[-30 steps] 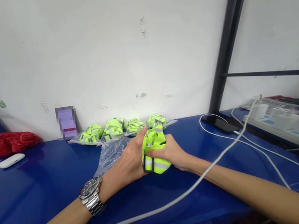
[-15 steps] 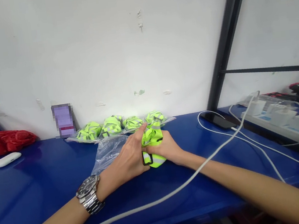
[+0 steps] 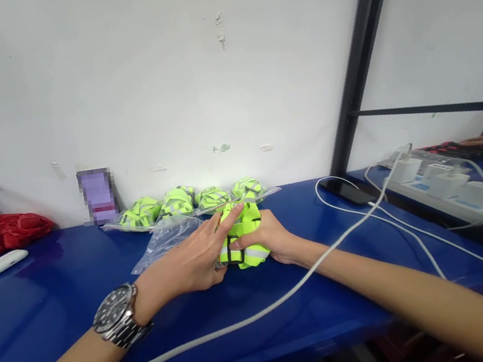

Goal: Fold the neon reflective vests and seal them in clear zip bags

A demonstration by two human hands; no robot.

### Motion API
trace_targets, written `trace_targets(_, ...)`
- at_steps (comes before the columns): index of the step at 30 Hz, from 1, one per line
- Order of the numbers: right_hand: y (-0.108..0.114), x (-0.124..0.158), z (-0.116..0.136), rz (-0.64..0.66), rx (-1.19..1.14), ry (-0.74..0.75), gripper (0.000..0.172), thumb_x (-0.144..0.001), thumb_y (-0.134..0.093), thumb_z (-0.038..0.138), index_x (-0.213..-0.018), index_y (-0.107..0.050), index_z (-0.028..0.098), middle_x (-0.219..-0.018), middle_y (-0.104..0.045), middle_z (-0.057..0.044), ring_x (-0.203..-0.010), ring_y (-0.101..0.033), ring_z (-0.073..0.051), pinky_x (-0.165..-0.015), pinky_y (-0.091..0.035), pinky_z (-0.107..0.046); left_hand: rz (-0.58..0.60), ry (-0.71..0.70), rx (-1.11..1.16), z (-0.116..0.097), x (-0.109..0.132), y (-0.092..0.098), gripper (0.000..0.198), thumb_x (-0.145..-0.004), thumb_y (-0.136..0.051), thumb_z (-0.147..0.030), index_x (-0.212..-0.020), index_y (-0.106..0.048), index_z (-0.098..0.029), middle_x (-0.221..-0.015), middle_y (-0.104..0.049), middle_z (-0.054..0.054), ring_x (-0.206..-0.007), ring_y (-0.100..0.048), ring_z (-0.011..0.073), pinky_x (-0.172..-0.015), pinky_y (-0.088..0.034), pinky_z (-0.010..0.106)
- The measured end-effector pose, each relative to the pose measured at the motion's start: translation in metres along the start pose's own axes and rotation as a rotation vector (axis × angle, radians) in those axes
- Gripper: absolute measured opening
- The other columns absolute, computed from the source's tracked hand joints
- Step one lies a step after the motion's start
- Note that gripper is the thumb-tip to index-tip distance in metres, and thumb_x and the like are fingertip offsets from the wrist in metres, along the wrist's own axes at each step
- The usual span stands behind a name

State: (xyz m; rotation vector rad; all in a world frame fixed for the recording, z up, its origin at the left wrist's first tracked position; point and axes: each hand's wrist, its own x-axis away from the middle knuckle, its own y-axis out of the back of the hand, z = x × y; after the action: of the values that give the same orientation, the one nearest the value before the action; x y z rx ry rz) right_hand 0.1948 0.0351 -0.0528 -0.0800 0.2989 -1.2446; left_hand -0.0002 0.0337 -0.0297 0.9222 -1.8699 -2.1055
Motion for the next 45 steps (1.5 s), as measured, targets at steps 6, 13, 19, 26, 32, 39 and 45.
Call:
trace_targets(6,-0.001,0.002,0.007,-0.061,0.001,0.034,0.047,-0.045,-0.085,0.018,-0.088,-0.069,0.015,-0.087,-0.072,-0.005,-0.076,-0.068,-0.024,-0.070,-0.056,-0.036,-0.066,0.027,-0.042,0.008,0.000,0.000,0.111,-0.066,-0.063,-0.010,-0.149,0.011,-0.021,-0.144,-0.037,0.020,-0.124,-0.048,0.0342,-0.091,-0.050,0.043)
trace_targets(13,-0.003,0.003,0.000,-0.063,0.211,0.144,0.041,-0.048,-0.085,0.023,-0.085,-0.068,0.015,-0.087,-0.072,-0.005,-0.080,-0.067,-0.023,-0.073,-0.054,-0.034,-0.296,-0.038,0.014,0.007,-0.010,-0.026,0.112,-0.067,-0.066,-0.017,-0.148,0.011,-0.019,-0.134,-0.045,0.019,-0.115,-0.053,0.0321,-0.090,-0.049,0.045)
trace_targets(19,-0.009,0.006,-0.005,-0.092,0.253,0.182,0.035,-0.055,-0.081,0.023,-0.087,-0.069,0.017,-0.089,-0.073,-0.005,-0.080,-0.067,-0.023,-0.071,-0.053,-0.032,-0.264,0.069,0.182,0.000,-0.010,-0.027,0.116,-0.064,-0.065,-0.015,-0.147,0.016,-0.018,-0.125,-0.053,0.016,-0.104,-0.060,0.0278,-0.080,-0.054,0.037)
trace_targets(26,-0.016,0.001,-0.018,-0.178,0.351,0.272,0.028,-0.060,-0.072,0.020,-0.088,-0.067,0.018,-0.087,-0.071,-0.003,-0.081,-0.065,-0.023,-0.069,-0.052,-0.031,-0.334,0.044,0.149,-0.006,-0.012,-0.030,0.109,-0.069,-0.061,-0.010,-0.149,0.011,-0.024,-0.139,-0.041,0.018,-0.116,-0.052,0.0307,-0.090,-0.050,0.046)
trace_targets(32,-0.017,-0.004,-0.016,-0.129,0.240,0.265,0.033,-0.057,-0.073,0.015,-0.089,-0.063,0.019,-0.086,-0.070,-0.002,-0.080,-0.065,-0.021,-0.070,-0.052,-0.029,-0.361,0.011,0.048,-0.003,-0.015,-0.031,0.106,-0.068,-0.061,-0.006,-0.149,0.005,-0.025,-0.136,-0.042,0.016,-0.123,-0.046,0.0310,-0.094,-0.048,0.048)
trace_targets(39,-0.013,-0.001,-0.005,-0.081,0.035,0.283,0.042,-0.056,-0.082,0.024,-0.094,-0.065,0.017,-0.094,-0.070,-0.005,-0.085,-0.066,-0.022,-0.079,-0.054,-0.035,-0.446,0.046,-0.313,-0.003,-0.013,-0.002,0.104,-0.067,-0.069,-0.030,-0.147,-0.005,-0.009,-0.138,-0.043,0.023,-0.125,-0.045,0.0375,-0.103,-0.038,0.056)
trace_targets(45,-0.011,0.002,-0.006,0.017,0.001,0.254,0.042,-0.057,-0.084,0.024,-0.095,-0.067,0.016,-0.097,-0.070,-0.006,-0.088,-0.066,-0.023,-0.082,-0.054,-0.038,-0.319,0.161,-0.314,0.005,-0.007,0.007,0.052,-0.065,-0.066,-0.044,-0.103,-0.052,-0.010,-0.095,-0.063,0.016,-0.098,-0.060,0.0350,-0.089,-0.049,0.051)
